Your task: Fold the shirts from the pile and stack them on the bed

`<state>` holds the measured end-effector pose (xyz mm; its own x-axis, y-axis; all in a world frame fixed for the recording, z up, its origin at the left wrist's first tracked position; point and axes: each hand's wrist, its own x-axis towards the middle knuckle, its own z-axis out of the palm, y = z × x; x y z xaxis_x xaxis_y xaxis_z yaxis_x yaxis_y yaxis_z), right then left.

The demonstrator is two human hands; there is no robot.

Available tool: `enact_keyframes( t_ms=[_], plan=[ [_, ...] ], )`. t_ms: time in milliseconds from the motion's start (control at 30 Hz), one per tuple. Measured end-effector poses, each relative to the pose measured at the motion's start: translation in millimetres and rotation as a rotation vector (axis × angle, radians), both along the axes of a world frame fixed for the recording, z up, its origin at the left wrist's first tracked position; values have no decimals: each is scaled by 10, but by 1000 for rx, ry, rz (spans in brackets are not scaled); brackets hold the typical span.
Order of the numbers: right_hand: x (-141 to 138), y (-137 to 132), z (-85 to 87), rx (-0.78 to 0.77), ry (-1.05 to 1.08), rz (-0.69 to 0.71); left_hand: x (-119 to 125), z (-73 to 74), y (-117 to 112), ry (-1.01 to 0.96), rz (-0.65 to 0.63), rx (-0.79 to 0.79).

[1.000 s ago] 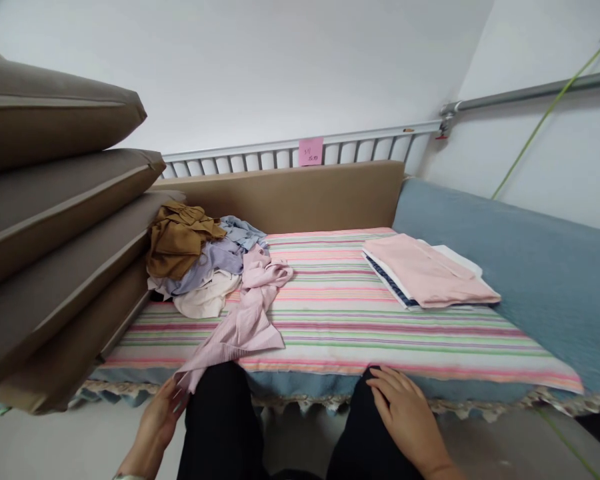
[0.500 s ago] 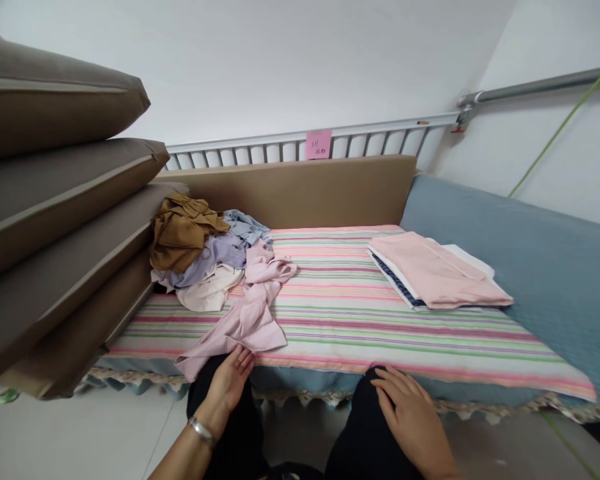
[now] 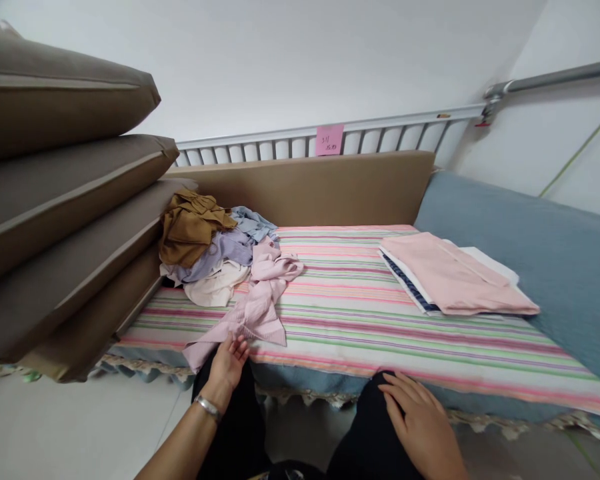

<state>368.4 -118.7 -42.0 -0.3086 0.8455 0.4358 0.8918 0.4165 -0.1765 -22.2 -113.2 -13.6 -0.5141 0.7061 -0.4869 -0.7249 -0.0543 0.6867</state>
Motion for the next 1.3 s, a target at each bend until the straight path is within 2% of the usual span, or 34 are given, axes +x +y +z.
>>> enact_keyframes(
  t_ms=[233, 467, 633, 733, 867, 967, 1067, 1167, 1300],
  plan=[
    [-5, -2, 1, -4, -2, -12, -37, 66, -24, 154, -4, 87],
    [-18, 0, 22, -39, -11, -18, 32, 165, 90, 225, -125, 375],
    [-53, 10, 102, -78, 24, -13, 32, 181, 113, 248, -140, 305],
    [-348, 36, 315, -165, 119, 57, 36, 208, 1, 392, -196, 263],
    [-1177, 148, 841, -166, 262, 306, 79, 335, -216, 605, -291, 259],
    [-1827, 268, 1287, -135, 224, 526, 116, 506, -396, 837, -382, 261],
    [-2221, 355, 1587, -184, 97, 700, 139, 687, -557, 1055, -447, 276],
    [-2316, 394, 1651, -255, -15, 808, 157, 818, -659, 1080, -465, 291],
    [-2098, 412, 1504, -279, -42, 814, 191, 862, -787, 1010, -522, 325]
  ],
)
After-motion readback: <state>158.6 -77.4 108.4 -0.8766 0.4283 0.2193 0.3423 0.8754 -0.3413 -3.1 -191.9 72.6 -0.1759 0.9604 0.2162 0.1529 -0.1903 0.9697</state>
